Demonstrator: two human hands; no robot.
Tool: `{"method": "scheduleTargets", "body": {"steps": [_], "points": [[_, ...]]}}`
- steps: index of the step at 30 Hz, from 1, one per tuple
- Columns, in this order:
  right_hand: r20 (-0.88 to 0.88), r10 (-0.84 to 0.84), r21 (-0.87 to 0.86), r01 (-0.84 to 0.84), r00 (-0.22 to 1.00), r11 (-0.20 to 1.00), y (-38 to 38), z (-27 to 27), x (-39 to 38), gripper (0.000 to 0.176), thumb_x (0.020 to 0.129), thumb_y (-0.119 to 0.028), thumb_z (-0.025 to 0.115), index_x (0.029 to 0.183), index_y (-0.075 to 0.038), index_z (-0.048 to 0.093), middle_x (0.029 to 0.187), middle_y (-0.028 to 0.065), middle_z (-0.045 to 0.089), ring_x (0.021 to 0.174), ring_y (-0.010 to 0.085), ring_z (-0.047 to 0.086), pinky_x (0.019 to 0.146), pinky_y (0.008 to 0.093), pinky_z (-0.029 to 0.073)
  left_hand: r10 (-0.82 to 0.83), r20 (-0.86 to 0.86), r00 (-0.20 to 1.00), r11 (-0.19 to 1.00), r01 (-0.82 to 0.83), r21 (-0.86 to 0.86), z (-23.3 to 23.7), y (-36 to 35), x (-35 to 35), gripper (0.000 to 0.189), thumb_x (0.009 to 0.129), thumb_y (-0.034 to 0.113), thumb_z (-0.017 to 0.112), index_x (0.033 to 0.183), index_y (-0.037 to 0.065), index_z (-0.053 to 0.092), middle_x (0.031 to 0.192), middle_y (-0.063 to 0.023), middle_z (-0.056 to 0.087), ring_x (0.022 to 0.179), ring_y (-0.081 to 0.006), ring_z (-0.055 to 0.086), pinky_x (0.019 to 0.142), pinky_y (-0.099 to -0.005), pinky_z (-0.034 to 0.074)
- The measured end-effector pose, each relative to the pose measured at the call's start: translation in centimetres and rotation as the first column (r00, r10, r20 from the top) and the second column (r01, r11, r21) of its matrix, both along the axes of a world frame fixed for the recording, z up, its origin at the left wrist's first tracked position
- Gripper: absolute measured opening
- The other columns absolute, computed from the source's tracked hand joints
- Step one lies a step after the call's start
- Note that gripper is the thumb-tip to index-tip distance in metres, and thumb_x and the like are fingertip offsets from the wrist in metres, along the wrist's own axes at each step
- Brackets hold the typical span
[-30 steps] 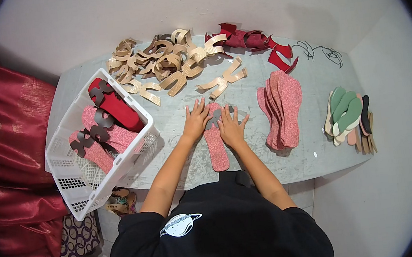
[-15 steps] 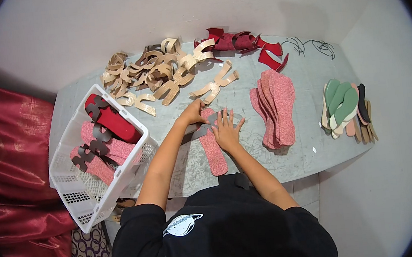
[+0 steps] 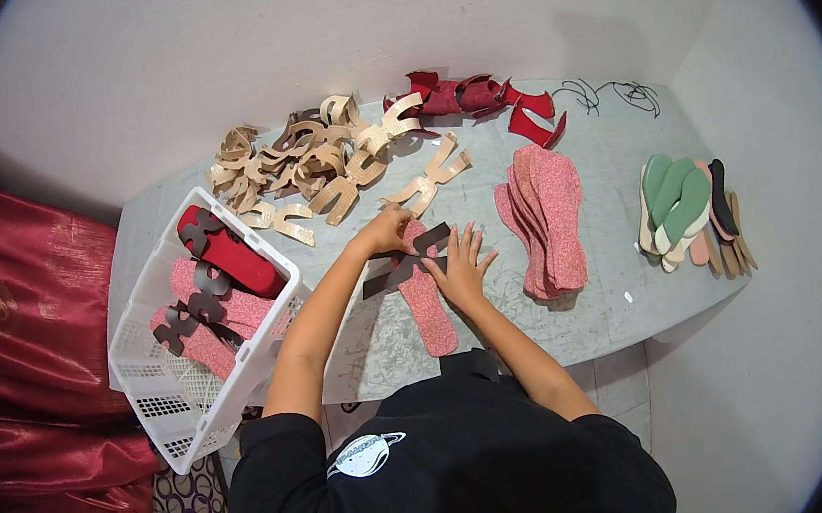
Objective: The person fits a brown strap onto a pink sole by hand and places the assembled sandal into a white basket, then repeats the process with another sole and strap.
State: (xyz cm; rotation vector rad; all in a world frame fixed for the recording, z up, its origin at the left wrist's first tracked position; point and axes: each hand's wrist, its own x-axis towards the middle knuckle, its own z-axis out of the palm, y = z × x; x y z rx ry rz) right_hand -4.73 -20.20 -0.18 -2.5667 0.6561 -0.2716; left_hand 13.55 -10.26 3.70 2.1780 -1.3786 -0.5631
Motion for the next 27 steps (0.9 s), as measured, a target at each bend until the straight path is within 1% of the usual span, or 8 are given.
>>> {"method": "scheduleTargets", "body": {"steps": [3, 7, 9, 13, 16, 22, 25, 27], "points": [[0.001, -0.007, 0.027, 0.007, 1.000, 1.000, -0.1, 0.3, 0.0, 0.092, 0.079, -0.059, 0.049, 0.139, 0.001, 0.014, 0.145, 0.0276, 0.002, 0.133, 0.0453, 0.002, 0.093, 0.0715, -0.001, 0.034, 0.179, 0.983, 0.999, -0.027, -0.037, 0.4, 0.5, -0.7, 0.066, 0.043, 0.026, 0.087, 0.098, 0.005, 0.058, 0.098, -0.0136, 0.051, 0.091, -0.0322, 0.052, 0.076, -0.0369, 0.045], [0.022, 0.003, 0.046, -0.004, 1.000, 0.999, 0.0, 0.6, 0.1, 0.096, 0.077, -0.060, 0.052, 0.140, 0.001, 0.012, 0.144, 0.0291, 0.001, 0.133, 0.0464, 0.001, 0.093, 0.0713, 0.000, 0.062, 0.041, 0.997, 0.996, -0.064, 0.064, 1.1, 0.8, -0.7, 0.063, 0.044, 0.023, 0.087, 0.095, 0.003, 0.056, 0.101, -0.0147, 0.049, 0.092, -0.0331, 0.051, 0.076, -0.0365, 0.044], [0.040, 0.000, 0.049, -0.002, 0.999, 0.999, 0.0, 0.6, 0.0, 0.097, 0.077, -0.060, 0.052, 0.140, 0.001, 0.012, 0.144, 0.0292, 0.002, 0.132, 0.0468, 0.001, 0.093, 0.0713, 0.000, -0.034, 0.074, 0.997, 0.981, 0.047, -0.188, 1.2, 1.2, -0.8, 0.056, 0.049, 0.026, 0.085, 0.085, 0.001, 0.050, 0.092, -0.0146, 0.049, 0.085, -0.0305, 0.050, 0.072, -0.0371, 0.042], [0.067, -0.026, 0.098, 0.020, 0.997, 0.995, 0.0, 1.0, -0.2, 0.101, 0.073, -0.061, 0.057, 0.140, 0.001, 0.011, 0.144, 0.0292, 0.002, 0.132, 0.0478, 0.001, 0.095, 0.0691, 0.002, -0.073, 0.128, 0.989, 0.964, 0.103, -0.244, 2.4, 1.4, -1.0, 0.053, 0.051, 0.024, 0.085, 0.082, 0.001, 0.048, 0.091, -0.0145, 0.051, 0.079, -0.0264, 0.053, 0.067, -0.0349, 0.043], [0.244, -0.036, 0.174, -0.007, 0.969, 0.985, -0.1, 0.6, -0.1, 0.105, 0.069, -0.059, 0.063, 0.140, 0.001, 0.013, 0.144, 0.0293, 0.003, 0.132, 0.0468, 0.003, 0.100, 0.0640, 0.005, -0.011, -0.072, 0.997, 1.000, 0.013, 0.028, 4.5, 1.4, -1.2, 0.051, 0.054, 0.023, 0.085, 0.083, 0.002, 0.048, 0.088, -0.0127, 0.053, 0.068, -0.0203, 0.053, 0.060, -0.0320, 0.043], [0.444, -0.046, 0.258, -0.078, 0.895, 0.963, -0.3, 1.7, -0.6, 0.102, 0.065, -0.043, 0.075, 0.139, -0.004, 0.018, 0.144, 0.0273, 0.007, 0.133, 0.0429, 0.008, 0.106, 0.0486, 0.015, -0.183, -0.064, 0.981, 0.975, 0.173, -0.137, 6.4, 1.5, -1.0, 0.051, 0.057, 0.019, 0.083, 0.086, 0.002, 0.045, 0.114, -0.0143, 0.055, 0.062, -0.0128, 0.051, 0.057, -0.0290, 0.044], [0.500, -0.013, 0.296, -0.156, 0.866, 0.942, -0.7, 2.0, -0.4, 0.099, 0.065, -0.038, 0.077, 0.139, -0.004, 0.020, 0.144, 0.0267, 0.009, 0.133, 0.0403, 0.012, 0.106, 0.0443, 0.019, -0.105, -0.184, 0.977, 0.990, 0.085, -0.112, 6.7, 1.3, -1.2, 0.049, 0.059, 0.011, 0.082, 0.087, 0.002, 0.043, 0.131, -0.0168, 0.044, 0.074, -0.0127, 0.056, 0.061, -0.0278, 0.047], [0.531, -0.010, 0.316, -0.187, 0.847, 0.930, -0.9, 2.2, -0.4, 0.096, 0.066, -0.040, 0.076, 0.137, -0.003, 0.023, 0.142, 0.0273, 0.014, 0.132, 0.0411, 0.017, 0.105, 0.0453, 0.019, -0.202, -0.133, 0.970, 0.946, 0.158, -0.284, 6.1, 1.4, -1.2, 0.046, 0.059, 0.005, 0.080, 0.086, 0.002, 0.043, 0.139, -0.0169, 0.035, 0.092, -0.0147, 0.058, 0.067, -0.0279, 0.050]]}}
